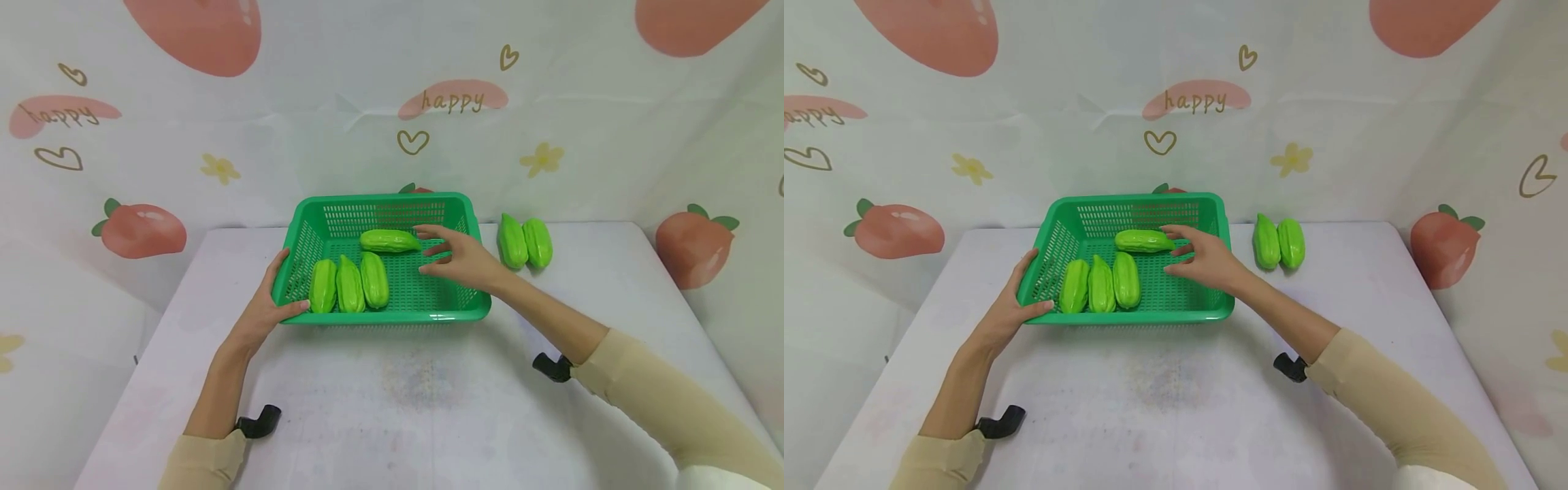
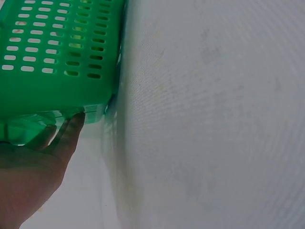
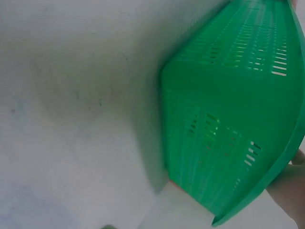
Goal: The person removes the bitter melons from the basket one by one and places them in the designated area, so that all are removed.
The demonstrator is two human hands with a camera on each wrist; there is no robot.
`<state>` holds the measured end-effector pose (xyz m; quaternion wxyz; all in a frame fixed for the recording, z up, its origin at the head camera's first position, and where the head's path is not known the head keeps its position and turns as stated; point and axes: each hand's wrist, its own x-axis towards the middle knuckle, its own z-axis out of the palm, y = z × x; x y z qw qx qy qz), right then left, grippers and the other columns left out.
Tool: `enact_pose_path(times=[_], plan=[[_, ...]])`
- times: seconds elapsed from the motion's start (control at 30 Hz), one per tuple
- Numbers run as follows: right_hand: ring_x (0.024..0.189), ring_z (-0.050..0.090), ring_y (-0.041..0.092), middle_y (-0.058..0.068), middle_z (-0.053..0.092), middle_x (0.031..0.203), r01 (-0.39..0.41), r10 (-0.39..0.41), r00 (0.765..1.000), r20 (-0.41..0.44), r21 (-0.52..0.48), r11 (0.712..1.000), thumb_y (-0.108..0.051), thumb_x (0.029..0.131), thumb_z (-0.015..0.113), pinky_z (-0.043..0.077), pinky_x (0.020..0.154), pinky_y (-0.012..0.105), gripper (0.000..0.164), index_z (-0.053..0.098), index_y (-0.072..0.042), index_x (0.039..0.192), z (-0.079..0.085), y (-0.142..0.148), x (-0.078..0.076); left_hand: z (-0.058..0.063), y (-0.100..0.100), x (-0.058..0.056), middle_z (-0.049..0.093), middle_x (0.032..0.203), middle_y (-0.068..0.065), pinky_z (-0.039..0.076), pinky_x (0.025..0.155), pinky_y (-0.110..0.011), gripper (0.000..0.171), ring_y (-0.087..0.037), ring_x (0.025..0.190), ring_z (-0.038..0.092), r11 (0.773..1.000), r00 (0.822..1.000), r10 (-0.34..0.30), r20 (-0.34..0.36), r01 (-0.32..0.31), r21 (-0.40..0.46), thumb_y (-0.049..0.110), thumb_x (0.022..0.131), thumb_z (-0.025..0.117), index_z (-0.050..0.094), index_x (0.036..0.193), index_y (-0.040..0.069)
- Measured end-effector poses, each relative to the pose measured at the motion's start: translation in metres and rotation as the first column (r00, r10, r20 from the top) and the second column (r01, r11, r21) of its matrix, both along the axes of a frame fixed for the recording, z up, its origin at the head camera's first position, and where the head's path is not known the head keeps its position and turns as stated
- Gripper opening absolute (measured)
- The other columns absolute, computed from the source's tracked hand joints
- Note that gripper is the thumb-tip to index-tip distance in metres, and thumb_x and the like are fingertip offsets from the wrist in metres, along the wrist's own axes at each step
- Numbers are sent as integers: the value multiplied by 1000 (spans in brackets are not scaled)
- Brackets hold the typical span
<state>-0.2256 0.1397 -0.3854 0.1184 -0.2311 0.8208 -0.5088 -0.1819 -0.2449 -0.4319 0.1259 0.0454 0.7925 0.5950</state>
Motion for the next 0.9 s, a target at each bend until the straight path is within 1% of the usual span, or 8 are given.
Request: enact_pose_path(times=[0.13,0.27,0.6,0.73,0.9], plan=[[120,58,37,18,47,146,-22,21,1000,22,33,999,-11,89,75,52,92,37,71,41,-12,151,-2,-9,-2,0,0,0,0,165,-5,14,112,-62,102,-33,147,10,1000,1000,1,2,-1,3,14,89,71,2,158,42],[120,58,37,19,46,148,-57,55,998,32,78,995,-12,88,76,53,91,37,73,40,-9,151,-4,-19,-4,1,-1,0,1,165,-5,14,112,-62,102,-33,147,10,1000,1000,1,0,-1,2,14,89,71,2,158,42],[121,59,34,18,43,150,-120,114,993,41,196,973,-17,87,78,54,87,37,79,35,-12,154,-9,-40,-9,-1,1,-2,1,165,-4,14,111,-62,101,-32,146,10,1000,1000,-6,-1,6,7,13,89,71,3,158,43],[120,60,33,17,43,150,-129,123,992,42,225,966,-17,87,78,54,85,36,80,35,-13,154,-10,-46,-10,-2,2,-2,0,165,-4,13,112,-62,102,-32,147,9,1000,1000,-8,2,8,12,13,89,71,2,158,43],[119,61,31,16,43,151,-120,110,993,53,243,963,-17,86,78,54,85,37,80,35,-15,154,-9,-56,-14,-1,1,-1,-1,165,-3,13,112,-62,102,-32,146,9,1000,1000,-6,-2,6,18,12,89,71,3,158,43]])
